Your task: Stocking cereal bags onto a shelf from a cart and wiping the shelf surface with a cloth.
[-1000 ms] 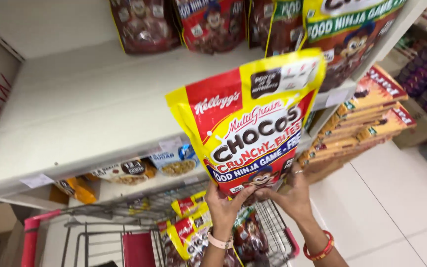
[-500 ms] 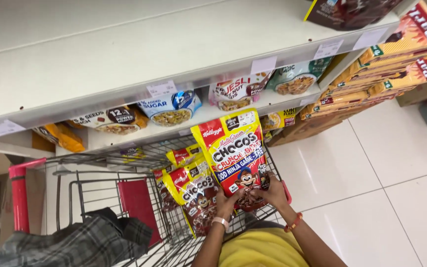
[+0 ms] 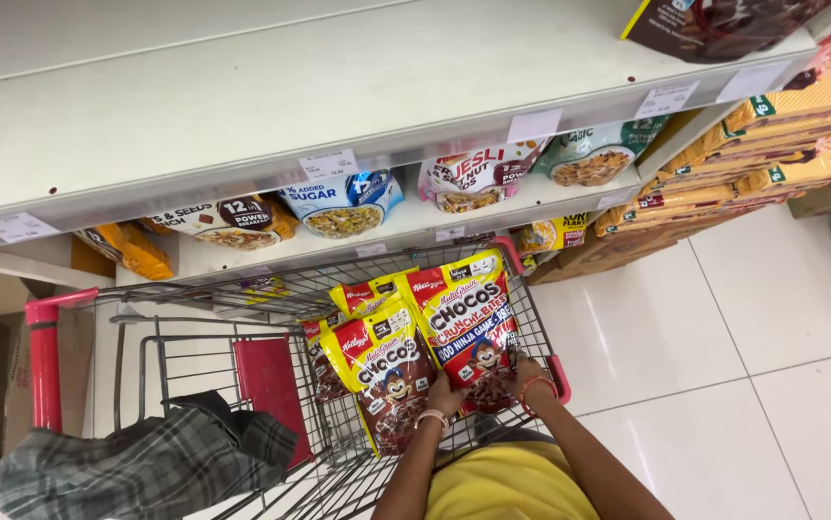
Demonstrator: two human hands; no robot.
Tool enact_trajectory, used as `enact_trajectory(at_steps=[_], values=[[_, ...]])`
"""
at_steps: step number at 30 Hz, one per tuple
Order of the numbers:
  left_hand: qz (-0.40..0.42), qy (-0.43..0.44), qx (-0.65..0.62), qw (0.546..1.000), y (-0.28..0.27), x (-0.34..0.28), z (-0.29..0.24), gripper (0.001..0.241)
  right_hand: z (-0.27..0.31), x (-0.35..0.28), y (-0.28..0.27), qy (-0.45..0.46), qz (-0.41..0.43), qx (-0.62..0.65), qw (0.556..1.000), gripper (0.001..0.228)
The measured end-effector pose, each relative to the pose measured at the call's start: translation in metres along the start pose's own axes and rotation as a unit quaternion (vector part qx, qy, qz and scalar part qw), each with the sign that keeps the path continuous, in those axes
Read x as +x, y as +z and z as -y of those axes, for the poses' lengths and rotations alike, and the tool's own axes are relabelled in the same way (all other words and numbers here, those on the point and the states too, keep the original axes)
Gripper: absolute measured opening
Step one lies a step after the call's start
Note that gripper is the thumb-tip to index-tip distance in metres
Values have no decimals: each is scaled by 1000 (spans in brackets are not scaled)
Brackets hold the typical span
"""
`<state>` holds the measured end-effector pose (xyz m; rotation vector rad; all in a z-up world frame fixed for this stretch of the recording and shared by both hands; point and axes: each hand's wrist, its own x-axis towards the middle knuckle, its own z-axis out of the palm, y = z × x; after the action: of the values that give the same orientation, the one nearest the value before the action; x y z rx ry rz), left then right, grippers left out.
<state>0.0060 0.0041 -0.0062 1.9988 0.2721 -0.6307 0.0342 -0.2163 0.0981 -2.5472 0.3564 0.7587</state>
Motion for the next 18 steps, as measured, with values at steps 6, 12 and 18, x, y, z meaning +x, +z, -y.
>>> enact_trajectory(at_steps=[6,12,18], values=[[-246,60,-11,967,-52,-34,-98,32,20,-2,-30,-40,-46,37,997,46],[-330,249,-162,896,-116,-67,-282,15,123,-41,-162,-286,-364,271,844,24],[-375,512,-190,749,-199,-109,-448,12,210,-92,-322,-441,-530,224,689,18]])
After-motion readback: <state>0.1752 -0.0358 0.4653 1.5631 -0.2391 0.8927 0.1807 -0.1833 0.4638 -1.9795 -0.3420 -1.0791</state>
